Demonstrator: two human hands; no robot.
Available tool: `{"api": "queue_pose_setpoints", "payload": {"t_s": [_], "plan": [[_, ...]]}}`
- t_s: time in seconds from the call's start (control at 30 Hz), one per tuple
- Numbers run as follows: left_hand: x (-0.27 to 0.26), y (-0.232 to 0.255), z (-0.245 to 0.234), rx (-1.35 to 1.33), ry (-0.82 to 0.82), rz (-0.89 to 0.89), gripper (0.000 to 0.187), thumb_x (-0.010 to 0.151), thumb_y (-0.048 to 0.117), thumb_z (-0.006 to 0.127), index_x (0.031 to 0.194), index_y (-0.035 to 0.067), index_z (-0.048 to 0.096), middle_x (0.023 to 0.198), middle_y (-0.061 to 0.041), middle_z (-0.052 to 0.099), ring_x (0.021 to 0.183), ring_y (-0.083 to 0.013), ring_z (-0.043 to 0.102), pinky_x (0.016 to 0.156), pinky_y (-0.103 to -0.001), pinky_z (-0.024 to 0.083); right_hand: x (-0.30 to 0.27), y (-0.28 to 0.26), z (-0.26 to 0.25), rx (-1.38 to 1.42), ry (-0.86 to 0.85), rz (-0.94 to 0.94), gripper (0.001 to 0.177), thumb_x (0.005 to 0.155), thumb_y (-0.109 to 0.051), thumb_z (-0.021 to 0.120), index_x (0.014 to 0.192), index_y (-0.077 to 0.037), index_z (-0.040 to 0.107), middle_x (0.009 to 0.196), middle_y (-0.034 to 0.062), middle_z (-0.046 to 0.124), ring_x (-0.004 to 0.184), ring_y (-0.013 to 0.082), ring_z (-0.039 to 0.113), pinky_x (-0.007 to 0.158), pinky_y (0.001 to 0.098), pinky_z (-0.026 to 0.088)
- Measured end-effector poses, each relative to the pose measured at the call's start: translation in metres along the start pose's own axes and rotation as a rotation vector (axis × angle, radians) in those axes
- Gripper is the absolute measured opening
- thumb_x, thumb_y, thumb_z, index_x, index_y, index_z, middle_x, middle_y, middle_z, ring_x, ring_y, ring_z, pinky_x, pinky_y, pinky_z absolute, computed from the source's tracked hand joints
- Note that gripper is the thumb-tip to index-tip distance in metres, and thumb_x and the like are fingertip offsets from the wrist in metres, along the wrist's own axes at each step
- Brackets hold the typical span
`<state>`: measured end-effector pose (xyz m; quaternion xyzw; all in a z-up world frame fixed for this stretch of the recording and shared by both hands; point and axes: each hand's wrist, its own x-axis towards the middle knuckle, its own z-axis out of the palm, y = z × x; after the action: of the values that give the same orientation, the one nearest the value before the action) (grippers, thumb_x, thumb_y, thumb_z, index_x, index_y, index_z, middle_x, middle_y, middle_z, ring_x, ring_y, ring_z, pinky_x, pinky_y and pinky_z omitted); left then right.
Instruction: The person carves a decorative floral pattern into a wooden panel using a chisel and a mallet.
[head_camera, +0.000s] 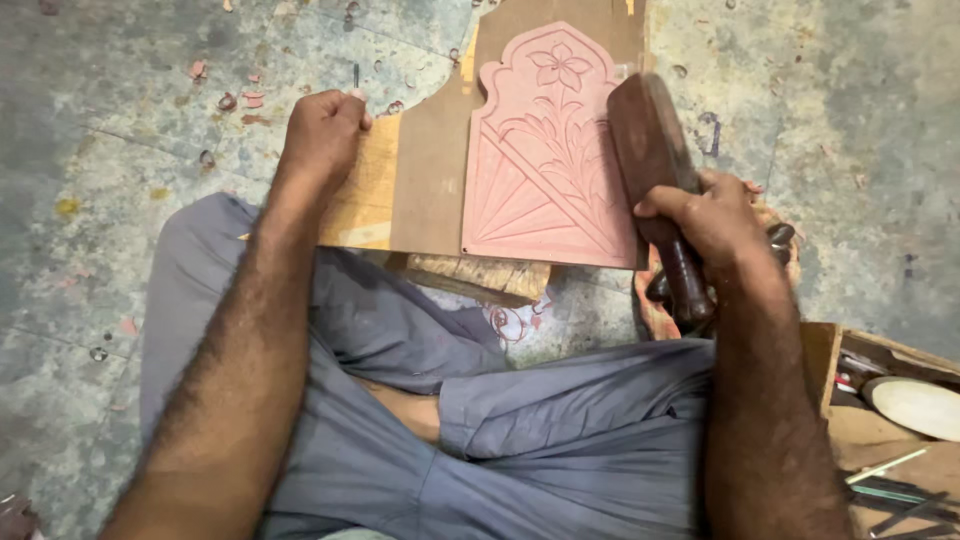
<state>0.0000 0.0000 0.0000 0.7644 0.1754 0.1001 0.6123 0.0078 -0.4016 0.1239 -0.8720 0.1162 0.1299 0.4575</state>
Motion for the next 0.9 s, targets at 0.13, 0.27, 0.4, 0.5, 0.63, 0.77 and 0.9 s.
{"api": "queue_pose_setpoints", "payload": {"t_s": [0.13,0.27,0.4,0.5,0.63,0.77,0.9], "plan": [[0.012,-0.026,0.008,-0.048,0.047,0.068,0.04,0.105,0.033,0.059,0.078,0.005,0.068,0.058,0.003,0.052,0.053,-0.0092,0.042,0.051,-0.032,0.036,0.001,0.0,0.001,-0.021,0.022,-0.033,0.027,0.074,-0.009,0.075,0.099,0.001,0.072,0.078,0.0111,0.073,0.062,0.0184,0.068,0.057,0.0327,0.053],[0.004,-0.028,0.018,-0.057,0.122,0.109,0.04,0.105,0.031,0.059,0.076,0.005,0.068,0.06,0.004,0.058,0.056,-0.0073,0.048,0.053,-0.03,0.041,0.013,0.005,0.0,0.101,0.079,-0.129,0.024,0.074,-0.005,0.076,0.095,0.005,0.069,0.076,0.0111,0.071,0.058,0.0175,0.066,0.052,0.0321,0.053],[-0.022,-0.018,0.029,0.013,0.181,0.058,0.04,0.104,0.031,0.058,0.077,0.004,0.066,0.058,-0.002,0.056,0.054,-0.0109,0.048,0.053,-0.034,0.041,0.014,0.009,-0.009,0.146,0.154,-0.235,0.024,0.073,0.0,0.075,0.096,0.004,0.068,0.074,0.0116,0.07,0.053,0.0176,0.061,0.046,0.0323,0.047],[-0.036,-0.017,0.042,0.08,0.256,0.173,0.041,0.105,0.029,0.058,0.076,0.0,0.066,0.059,-0.006,0.06,0.055,-0.014,0.053,0.055,-0.037,0.044,0.012,0.011,-0.016,0.113,0.202,-0.298,0.023,0.073,-0.001,0.074,0.095,0.003,0.069,0.075,0.0094,0.071,0.056,0.0156,0.065,0.048,0.0305,0.049],[-0.076,-0.017,0.054,0.016,0.296,0.195,0.038,0.105,0.026,0.056,0.08,-0.001,0.066,0.066,-0.011,0.063,0.062,-0.0178,0.058,0.061,-0.037,0.046,0.015,0.016,-0.023,0.117,0.257,-0.241,0.023,0.073,-0.002,0.075,0.094,0.005,0.068,0.073,0.0103,0.069,0.054,0.0169,0.061,0.046,0.0326,0.046],[-0.132,-0.001,0.061,0.09,0.354,0.335,0.032,0.107,0.018,0.053,0.086,-0.001,0.067,0.108,-0.019,0.067,0.102,-0.029,0.061,0.09,-0.04,0.048,0.025,0.026,-0.028,0.146,0.298,-0.271,0.025,0.07,-0.002,0.076,0.093,0.004,0.069,0.077,0.0079,0.069,0.058,0.0153,0.063,0.05,0.0319,0.048],[-0.175,0.024,0.072,0.253,0.277,0.46,0.023,0.102,0.015,0.055,0.092,0.0,0.069,0.135,-0.018,0.062,0.129,-0.0362,0.053,0.112,-0.047,0.037,0.03,0.033,-0.035,-0.01,0.3,-0.163,0.027,0.068,-0.006,0.078,0.092,0.003,0.07,0.075,0.0088,0.069,0.057,0.0175,0.063,0.049,0.0342,0.048]]}}
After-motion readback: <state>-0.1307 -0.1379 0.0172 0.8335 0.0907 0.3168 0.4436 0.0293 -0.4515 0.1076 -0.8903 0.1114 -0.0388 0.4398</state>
